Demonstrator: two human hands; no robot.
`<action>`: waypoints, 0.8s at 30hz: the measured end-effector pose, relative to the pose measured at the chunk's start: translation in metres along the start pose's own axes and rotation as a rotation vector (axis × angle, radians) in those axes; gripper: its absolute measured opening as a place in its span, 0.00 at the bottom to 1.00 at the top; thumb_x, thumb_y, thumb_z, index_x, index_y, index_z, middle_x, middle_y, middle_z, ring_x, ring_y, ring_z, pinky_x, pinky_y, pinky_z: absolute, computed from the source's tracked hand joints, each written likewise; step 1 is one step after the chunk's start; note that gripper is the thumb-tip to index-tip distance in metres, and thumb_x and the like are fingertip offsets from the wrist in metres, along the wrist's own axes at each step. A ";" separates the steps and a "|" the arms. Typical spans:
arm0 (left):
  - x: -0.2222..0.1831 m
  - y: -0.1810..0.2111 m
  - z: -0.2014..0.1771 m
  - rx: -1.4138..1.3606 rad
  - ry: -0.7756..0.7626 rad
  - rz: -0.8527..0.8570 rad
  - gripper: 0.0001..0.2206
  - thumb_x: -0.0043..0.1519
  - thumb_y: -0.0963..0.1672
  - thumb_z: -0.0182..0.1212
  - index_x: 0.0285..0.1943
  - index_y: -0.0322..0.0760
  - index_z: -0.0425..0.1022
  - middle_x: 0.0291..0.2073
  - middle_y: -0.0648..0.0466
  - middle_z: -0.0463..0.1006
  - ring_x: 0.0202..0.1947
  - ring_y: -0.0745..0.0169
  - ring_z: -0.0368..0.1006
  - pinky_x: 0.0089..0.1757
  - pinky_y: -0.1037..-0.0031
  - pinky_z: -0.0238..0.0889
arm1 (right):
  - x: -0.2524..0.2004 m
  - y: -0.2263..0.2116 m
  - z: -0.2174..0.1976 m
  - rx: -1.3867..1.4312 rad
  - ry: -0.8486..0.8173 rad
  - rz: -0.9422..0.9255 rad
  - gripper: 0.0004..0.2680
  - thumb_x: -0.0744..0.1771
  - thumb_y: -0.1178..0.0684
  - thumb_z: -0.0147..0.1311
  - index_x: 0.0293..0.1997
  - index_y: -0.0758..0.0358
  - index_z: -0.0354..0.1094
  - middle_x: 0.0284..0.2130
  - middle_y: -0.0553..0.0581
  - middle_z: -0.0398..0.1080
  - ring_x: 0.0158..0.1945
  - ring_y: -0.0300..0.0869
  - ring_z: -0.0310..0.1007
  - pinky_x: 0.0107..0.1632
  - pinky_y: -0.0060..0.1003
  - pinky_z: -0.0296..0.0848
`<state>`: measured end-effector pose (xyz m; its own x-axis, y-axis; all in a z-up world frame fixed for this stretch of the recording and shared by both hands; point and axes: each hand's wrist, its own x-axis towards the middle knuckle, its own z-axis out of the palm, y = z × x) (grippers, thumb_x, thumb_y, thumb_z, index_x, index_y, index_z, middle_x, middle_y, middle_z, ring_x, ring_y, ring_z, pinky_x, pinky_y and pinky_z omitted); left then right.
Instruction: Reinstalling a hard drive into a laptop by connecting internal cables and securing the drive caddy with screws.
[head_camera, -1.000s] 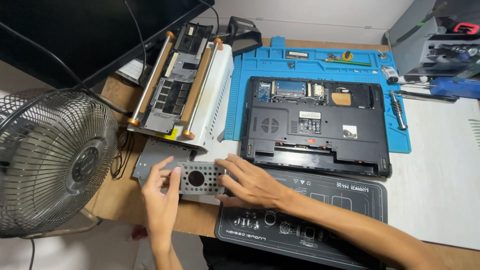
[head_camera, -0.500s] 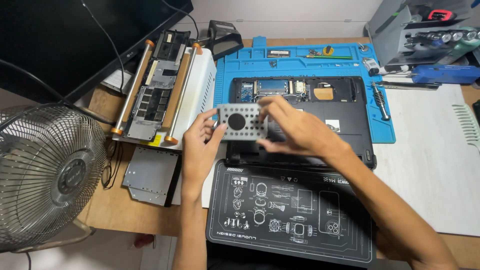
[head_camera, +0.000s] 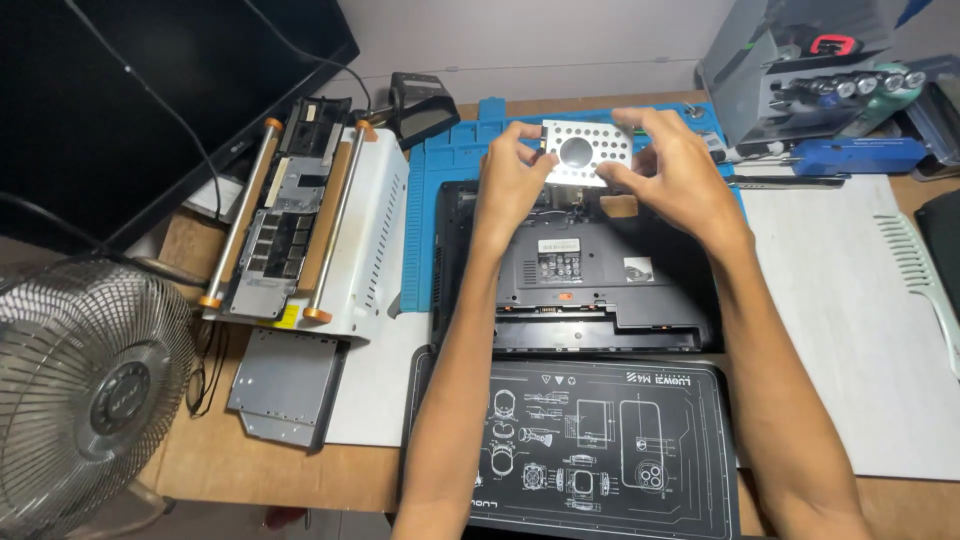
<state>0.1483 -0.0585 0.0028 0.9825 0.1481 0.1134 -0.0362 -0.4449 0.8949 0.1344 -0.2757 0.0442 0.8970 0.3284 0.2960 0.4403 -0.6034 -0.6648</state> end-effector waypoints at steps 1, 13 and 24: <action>0.003 0.003 0.006 -0.003 -0.009 0.010 0.16 0.56 0.43 0.67 0.54 0.39 0.76 0.31 0.50 0.84 0.31 0.59 0.81 0.34 0.69 0.72 | 0.000 0.005 -0.001 -0.006 0.011 0.005 0.22 0.65 0.56 0.66 0.67 0.61 0.64 0.53 0.67 0.66 0.41 0.55 0.77 0.46 0.48 0.77; 0.007 0.010 0.052 0.000 -0.061 -0.060 0.17 0.59 0.41 0.63 0.57 0.27 0.74 0.31 0.42 0.79 0.41 0.43 0.80 0.45 0.57 0.72 | 0.002 0.056 -0.001 0.075 0.054 0.213 0.19 0.64 0.54 0.69 0.62 0.59 0.71 0.47 0.67 0.71 0.39 0.49 0.78 0.44 0.41 0.76; -0.009 0.025 0.052 -0.020 0.054 0.005 0.15 0.60 0.36 0.59 0.56 0.24 0.72 0.34 0.36 0.76 0.44 0.33 0.78 0.46 0.50 0.70 | 0.003 0.068 0.010 0.095 0.122 0.182 0.15 0.66 0.59 0.64 0.59 0.52 0.73 0.49 0.61 0.72 0.41 0.49 0.78 0.44 0.40 0.75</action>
<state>0.1483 -0.1167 0.0013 0.9708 0.1939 0.1409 -0.0454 -0.4284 0.9025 0.1671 -0.3083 -0.0072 0.9619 0.1266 0.2423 0.2703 -0.5718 -0.7746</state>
